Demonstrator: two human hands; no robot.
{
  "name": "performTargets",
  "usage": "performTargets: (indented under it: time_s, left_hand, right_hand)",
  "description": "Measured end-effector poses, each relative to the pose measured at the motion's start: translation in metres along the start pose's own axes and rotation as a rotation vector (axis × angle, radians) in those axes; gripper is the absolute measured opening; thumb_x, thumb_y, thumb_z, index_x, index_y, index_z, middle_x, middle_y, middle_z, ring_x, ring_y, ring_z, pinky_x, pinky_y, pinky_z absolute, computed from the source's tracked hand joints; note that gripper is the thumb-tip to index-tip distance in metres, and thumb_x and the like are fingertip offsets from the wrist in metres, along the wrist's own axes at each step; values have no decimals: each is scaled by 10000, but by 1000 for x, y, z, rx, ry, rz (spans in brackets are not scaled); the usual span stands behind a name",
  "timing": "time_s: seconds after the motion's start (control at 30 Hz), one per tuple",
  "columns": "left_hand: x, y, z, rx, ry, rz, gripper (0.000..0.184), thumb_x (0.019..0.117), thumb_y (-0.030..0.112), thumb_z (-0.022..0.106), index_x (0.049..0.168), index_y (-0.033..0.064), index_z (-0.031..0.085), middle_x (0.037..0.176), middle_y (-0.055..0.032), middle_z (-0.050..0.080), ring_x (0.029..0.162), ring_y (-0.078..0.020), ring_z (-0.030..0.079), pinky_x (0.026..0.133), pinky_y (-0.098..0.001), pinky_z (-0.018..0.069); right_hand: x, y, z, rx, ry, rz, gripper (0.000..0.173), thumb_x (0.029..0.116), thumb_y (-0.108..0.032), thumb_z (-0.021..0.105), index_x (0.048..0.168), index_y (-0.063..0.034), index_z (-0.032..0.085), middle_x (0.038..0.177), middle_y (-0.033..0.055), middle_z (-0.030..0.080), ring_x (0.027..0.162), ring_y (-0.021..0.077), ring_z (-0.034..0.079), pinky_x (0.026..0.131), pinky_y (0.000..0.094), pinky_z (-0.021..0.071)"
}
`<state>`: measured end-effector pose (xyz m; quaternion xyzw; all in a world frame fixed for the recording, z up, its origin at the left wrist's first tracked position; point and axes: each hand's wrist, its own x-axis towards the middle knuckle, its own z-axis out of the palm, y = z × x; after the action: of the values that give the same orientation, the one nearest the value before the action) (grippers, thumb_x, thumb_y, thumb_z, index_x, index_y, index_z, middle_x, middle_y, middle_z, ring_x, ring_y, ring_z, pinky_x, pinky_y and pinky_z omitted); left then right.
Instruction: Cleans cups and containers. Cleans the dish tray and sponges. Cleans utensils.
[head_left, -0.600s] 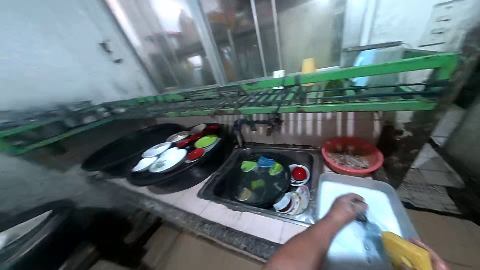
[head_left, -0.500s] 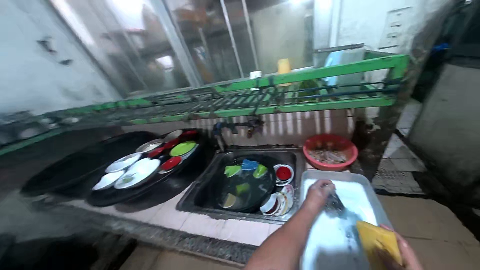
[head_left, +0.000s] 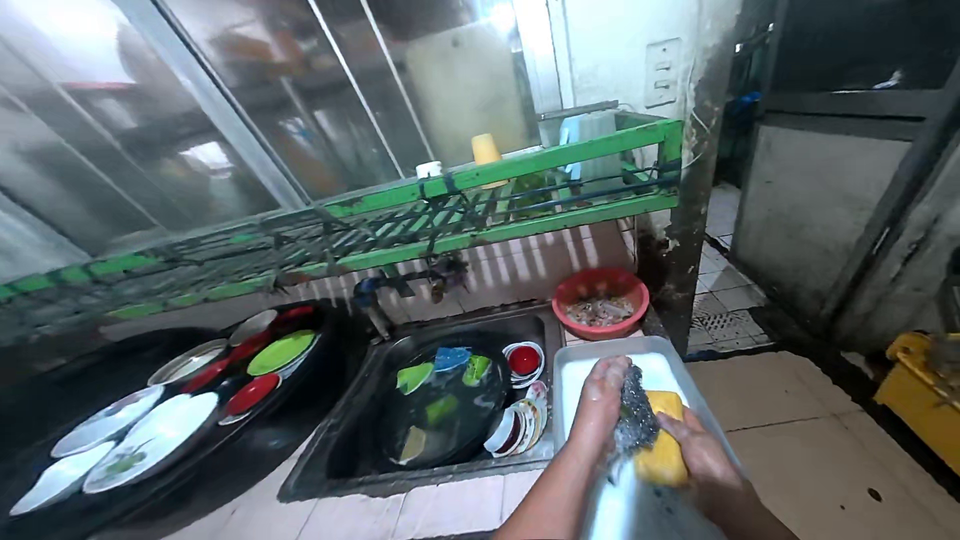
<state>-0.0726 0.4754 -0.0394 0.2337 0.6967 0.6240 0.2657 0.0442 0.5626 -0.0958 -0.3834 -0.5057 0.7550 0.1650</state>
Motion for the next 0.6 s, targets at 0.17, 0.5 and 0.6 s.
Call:
performTargets:
  time_s: [0.17, 0.5, 0.6]
  left_hand:
    - [0, -36, 14, 620, -93, 248, 457, 1086, 334, 419, 1347, 45, 658, 1354, -187, 628, 1294, -319, 558, 1119, -486, 408]
    - [4, -44, -27, -23, -8, -262, 509, 1060, 163, 509, 1540, 35, 400, 1463, -190, 537, 1237, -248, 606, 1010, -421, 521]
    - [1, -45, -29, -172, 48, -280, 436, 1066, 124, 481, 1493, 35, 466, 1351, -177, 609, 1125, -233, 650, 921, -409, 557]
  right_hand:
    - [-3, 6, 10, 48, -46, 94, 395, 1070, -163, 427, 1446, -59, 491, 1159, 165, 664, 996, 243, 674, 841, 460, 567]
    - [8, 7, 5, 84, -124, -44, 626, 997, -195, 590, 1547, -61, 324, 1285, 206, 612, 1047, 252, 679, 878, 432, 584]
    - [5, 3, 4, 117, -131, -46, 603, 989, -151, 566, 1537, -57, 334, 1253, 191, 624, 1016, 233, 687, 856, 410, 591]
